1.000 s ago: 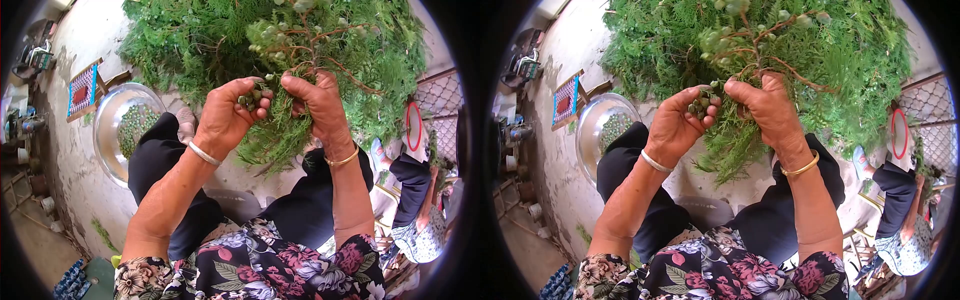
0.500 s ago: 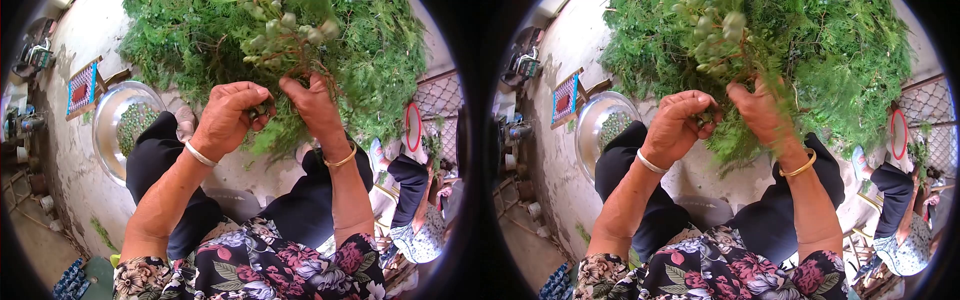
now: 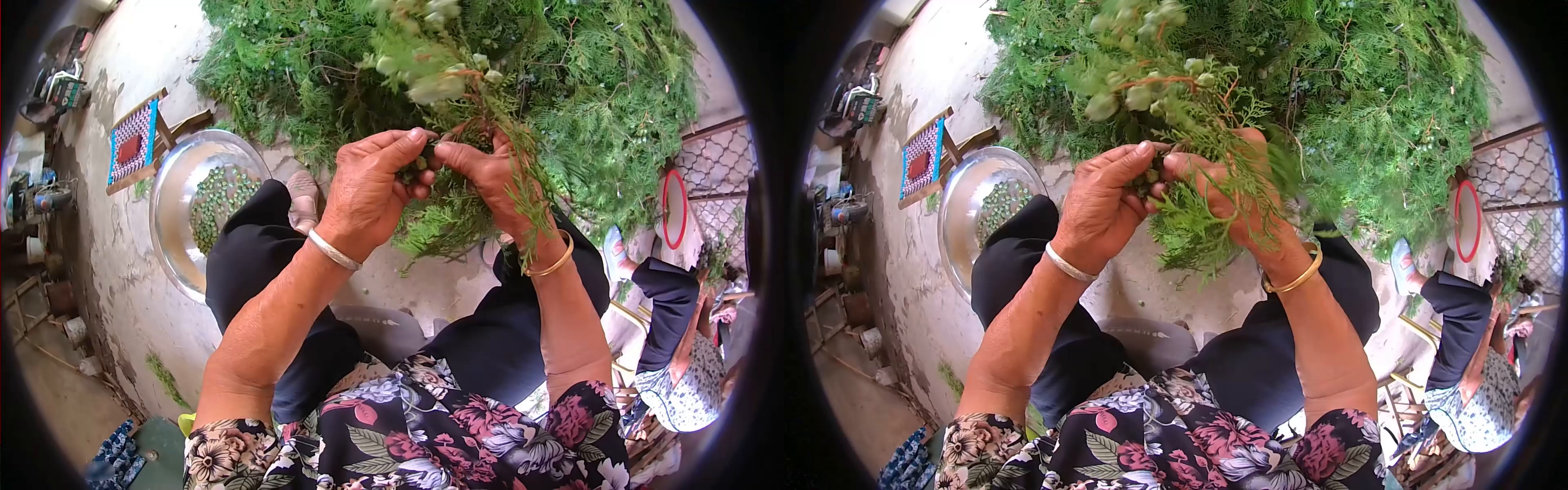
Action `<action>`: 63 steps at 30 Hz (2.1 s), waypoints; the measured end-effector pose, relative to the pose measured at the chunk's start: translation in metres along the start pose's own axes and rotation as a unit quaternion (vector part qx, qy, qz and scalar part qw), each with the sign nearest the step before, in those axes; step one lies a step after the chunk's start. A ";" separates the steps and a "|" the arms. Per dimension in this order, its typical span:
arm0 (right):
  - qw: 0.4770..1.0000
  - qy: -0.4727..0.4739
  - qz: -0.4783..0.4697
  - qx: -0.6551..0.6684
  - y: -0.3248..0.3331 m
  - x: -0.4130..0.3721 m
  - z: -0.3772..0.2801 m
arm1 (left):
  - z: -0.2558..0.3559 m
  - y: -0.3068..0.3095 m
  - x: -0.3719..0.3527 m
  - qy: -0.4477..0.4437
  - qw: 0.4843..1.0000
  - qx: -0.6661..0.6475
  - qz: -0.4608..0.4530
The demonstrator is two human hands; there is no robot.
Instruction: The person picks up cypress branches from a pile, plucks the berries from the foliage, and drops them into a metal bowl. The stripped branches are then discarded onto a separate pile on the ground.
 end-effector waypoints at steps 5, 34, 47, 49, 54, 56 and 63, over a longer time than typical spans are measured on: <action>0.995 -0.029 0.088 0.023 0.013 0.007 -0.011 | 0.002 0.003 -0.002 0.042 0.997 0.055 -0.019; 0.984 -0.104 -0.014 0.147 0.028 -0.006 -0.029 | 0.084 -0.048 -0.077 -0.223 0.892 0.392 -0.021; 0.971 -0.173 -0.064 0.152 0.001 0.001 -0.015 | 0.032 -0.022 -0.002 -0.069 0.996 -0.035 -0.034; 0.970 -0.191 -0.056 0.142 -0.001 0.001 -0.010 | 0.033 -0.022 0.000 -0.050 0.998 -0.012 -0.040; 0.966 -0.225 -0.059 0.115 -0.007 0.001 -0.002 | 0.038 -0.020 -0.001 -0.048 0.999 0.007 -0.009; 0.963 -0.233 -0.065 0.116 -0.009 0.001 0.002 | 0.039 -0.016 -0.001 -0.053 0.998 0.033 0.004; 0.965 -0.226 -0.058 0.121 -0.006 0.004 0.019 | 0.025 -0.016 -0.010 0.035 0.992 0.119 0.010</action>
Point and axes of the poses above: each hand's wrist, its own x-axis towards the middle knuckle, its own y-axis out of the back of the hand, z = x × y, the point moved 5 cm from there along x, towards the middle knuckle, and after that the axes turned 9 degrees about -x, right-handed, at the moved point
